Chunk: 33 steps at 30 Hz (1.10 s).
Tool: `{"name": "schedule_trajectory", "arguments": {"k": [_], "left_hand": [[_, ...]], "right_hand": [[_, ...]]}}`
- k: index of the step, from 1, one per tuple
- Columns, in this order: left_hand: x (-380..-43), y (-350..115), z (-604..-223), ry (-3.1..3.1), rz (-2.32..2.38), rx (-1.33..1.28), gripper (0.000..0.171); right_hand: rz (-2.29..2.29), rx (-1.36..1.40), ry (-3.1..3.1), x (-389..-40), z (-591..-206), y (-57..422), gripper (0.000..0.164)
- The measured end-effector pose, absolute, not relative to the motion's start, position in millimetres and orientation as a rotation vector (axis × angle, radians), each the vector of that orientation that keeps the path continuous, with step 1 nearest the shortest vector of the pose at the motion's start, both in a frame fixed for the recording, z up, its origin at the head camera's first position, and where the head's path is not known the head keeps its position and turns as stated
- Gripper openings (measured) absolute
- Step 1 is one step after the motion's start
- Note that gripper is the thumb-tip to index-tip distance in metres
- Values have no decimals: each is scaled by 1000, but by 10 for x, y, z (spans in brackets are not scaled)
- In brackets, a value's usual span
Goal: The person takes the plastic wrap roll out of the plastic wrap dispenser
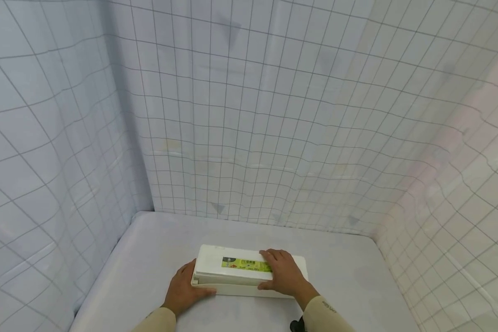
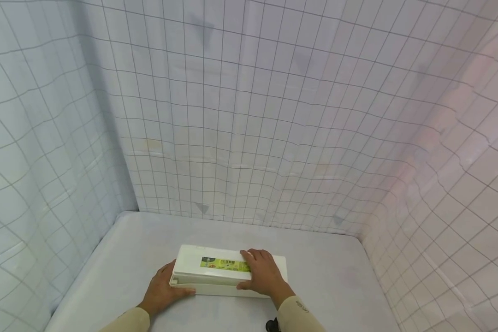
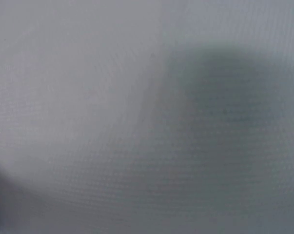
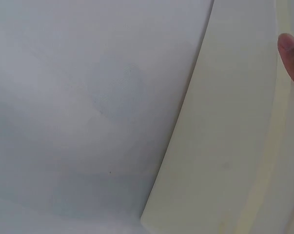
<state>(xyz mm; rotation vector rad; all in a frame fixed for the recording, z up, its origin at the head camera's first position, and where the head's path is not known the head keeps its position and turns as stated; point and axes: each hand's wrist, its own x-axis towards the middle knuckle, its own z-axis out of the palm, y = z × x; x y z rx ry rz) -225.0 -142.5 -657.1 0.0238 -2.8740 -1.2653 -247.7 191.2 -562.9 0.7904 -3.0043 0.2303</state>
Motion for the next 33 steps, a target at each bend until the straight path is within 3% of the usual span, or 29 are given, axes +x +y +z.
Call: {"name": "schedule_trajectory", "arguments": {"k": [13, 33], "left_hand": [[-2221, -1421, -6532, -2802, -1236, -16, 119], [-2254, -1440, -6621, -2835, -1235, 6, 125]], "right_hand": [[197, 693, -2959, -2469, -5646, 2079, 100], [178, 513, -2970, -2509, -5651, 2288, 101]]}}
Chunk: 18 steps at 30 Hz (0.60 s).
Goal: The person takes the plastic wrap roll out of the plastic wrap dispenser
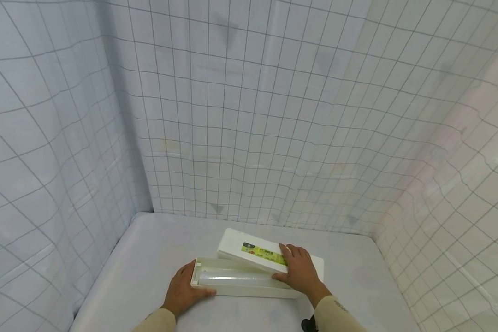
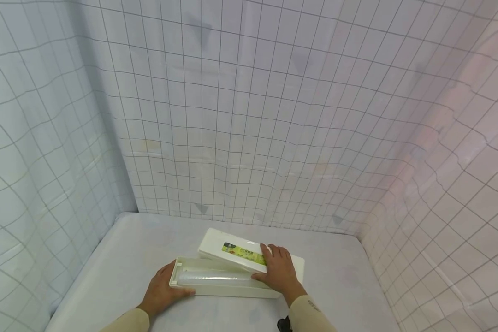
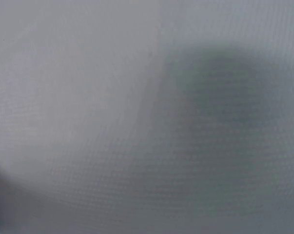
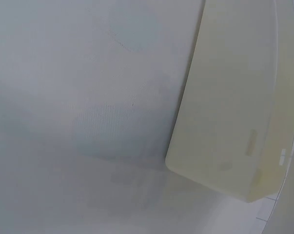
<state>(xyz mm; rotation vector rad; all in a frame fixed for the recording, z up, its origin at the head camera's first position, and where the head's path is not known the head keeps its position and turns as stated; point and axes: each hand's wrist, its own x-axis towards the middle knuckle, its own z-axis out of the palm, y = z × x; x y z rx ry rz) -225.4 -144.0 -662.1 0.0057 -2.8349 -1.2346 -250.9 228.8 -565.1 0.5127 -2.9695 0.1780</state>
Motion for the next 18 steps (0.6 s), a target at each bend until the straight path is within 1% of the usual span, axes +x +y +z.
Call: {"name": "schedule_trajectory", "arguments": {"k": [18], "left_hand": [[-2272, -1441, -6667, -2825, -1229, -1, 125]], "right_hand": [[173, 307, -3015, -2489, -5635, 2492, 100]]}}
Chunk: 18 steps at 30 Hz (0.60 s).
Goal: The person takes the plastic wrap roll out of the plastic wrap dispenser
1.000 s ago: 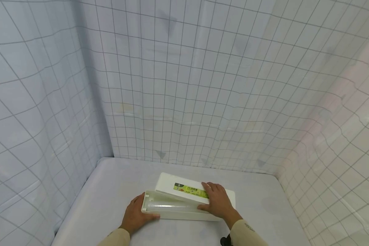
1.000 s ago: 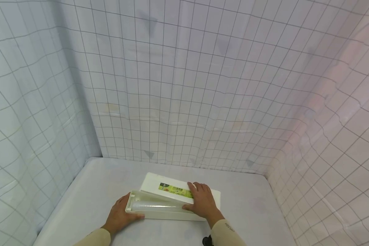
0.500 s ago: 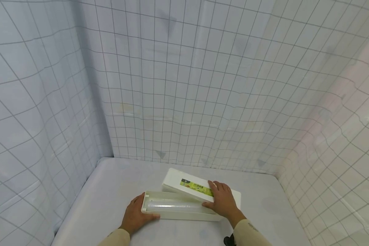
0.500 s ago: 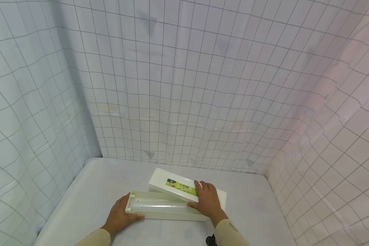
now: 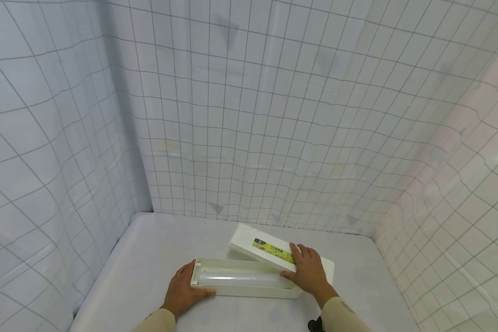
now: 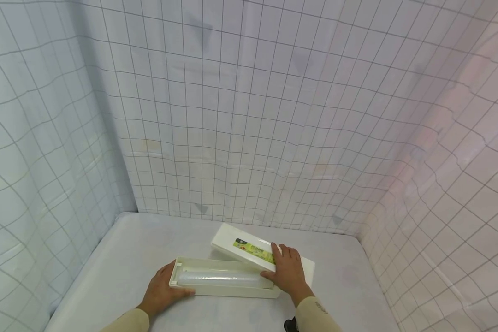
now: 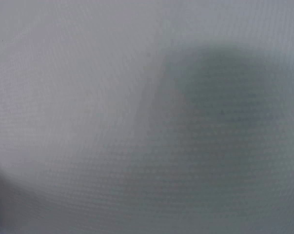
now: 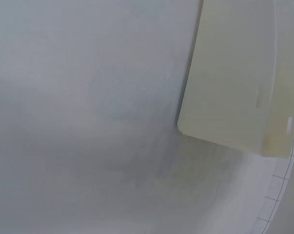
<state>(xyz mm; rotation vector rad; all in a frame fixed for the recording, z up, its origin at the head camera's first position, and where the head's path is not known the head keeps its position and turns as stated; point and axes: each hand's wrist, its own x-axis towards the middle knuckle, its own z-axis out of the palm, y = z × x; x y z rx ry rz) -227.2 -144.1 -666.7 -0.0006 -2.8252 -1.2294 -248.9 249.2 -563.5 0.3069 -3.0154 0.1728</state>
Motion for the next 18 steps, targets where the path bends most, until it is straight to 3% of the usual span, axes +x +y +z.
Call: {"name": "schedule_trajectory", "arguments": {"k": [18], "left_hand": [[-2268, -1436, -6655, -2826, -1234, 10, 125]], "right_hand": [[181, 195, -2930, -2418, -5712, 2856, 100]]}}
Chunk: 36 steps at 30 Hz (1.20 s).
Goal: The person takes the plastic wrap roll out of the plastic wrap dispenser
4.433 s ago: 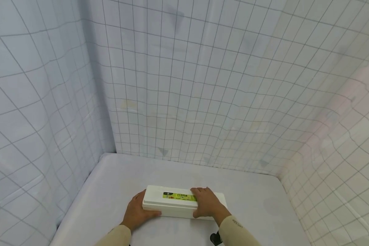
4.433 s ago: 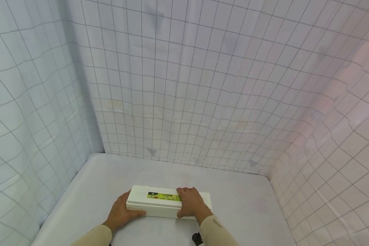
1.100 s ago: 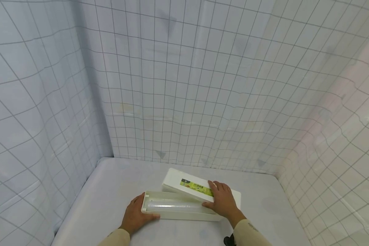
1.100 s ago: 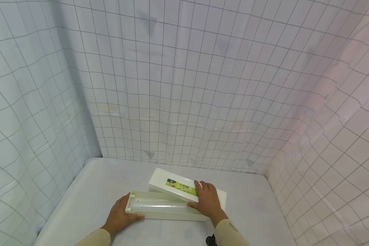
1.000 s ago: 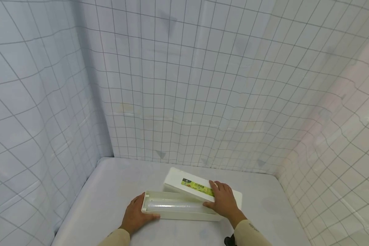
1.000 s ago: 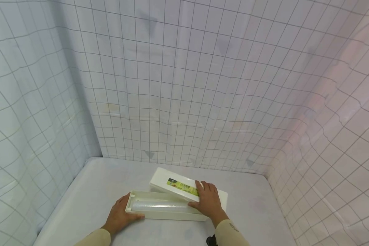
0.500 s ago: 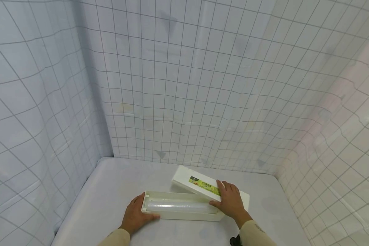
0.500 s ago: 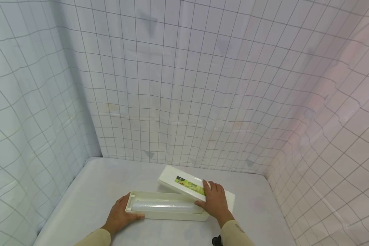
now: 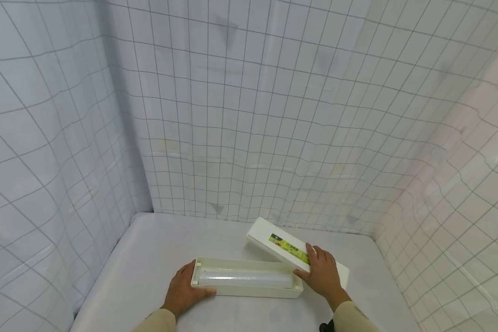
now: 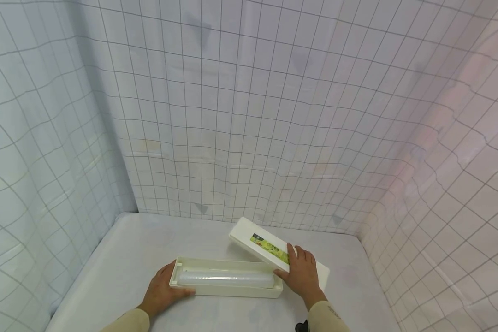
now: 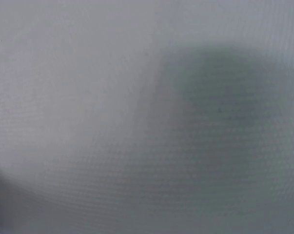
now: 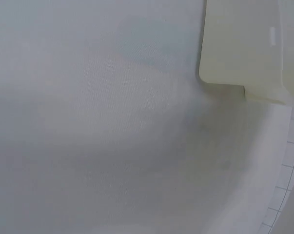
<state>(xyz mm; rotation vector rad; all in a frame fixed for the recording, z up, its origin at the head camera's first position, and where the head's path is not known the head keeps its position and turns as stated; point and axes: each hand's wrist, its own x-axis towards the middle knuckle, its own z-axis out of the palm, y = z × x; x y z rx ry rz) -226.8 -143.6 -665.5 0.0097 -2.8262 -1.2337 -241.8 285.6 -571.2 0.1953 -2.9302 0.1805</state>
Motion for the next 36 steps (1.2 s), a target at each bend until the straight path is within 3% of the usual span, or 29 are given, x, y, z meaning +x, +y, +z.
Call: {"name": "schedule_trajectory", "arguments": {"k": [18, 36], "left_hand": [[-2248, -1428, -6592, -2829, -1235, 8, 123], [-2254, -1431, -6623, -2820, -1238, 4, 124]], "right_hand": [[257, -46, -2968, -2344, -5729, 3272, 100], [262, -350, -3002, -2026, -6110, 3936, 102]]}}
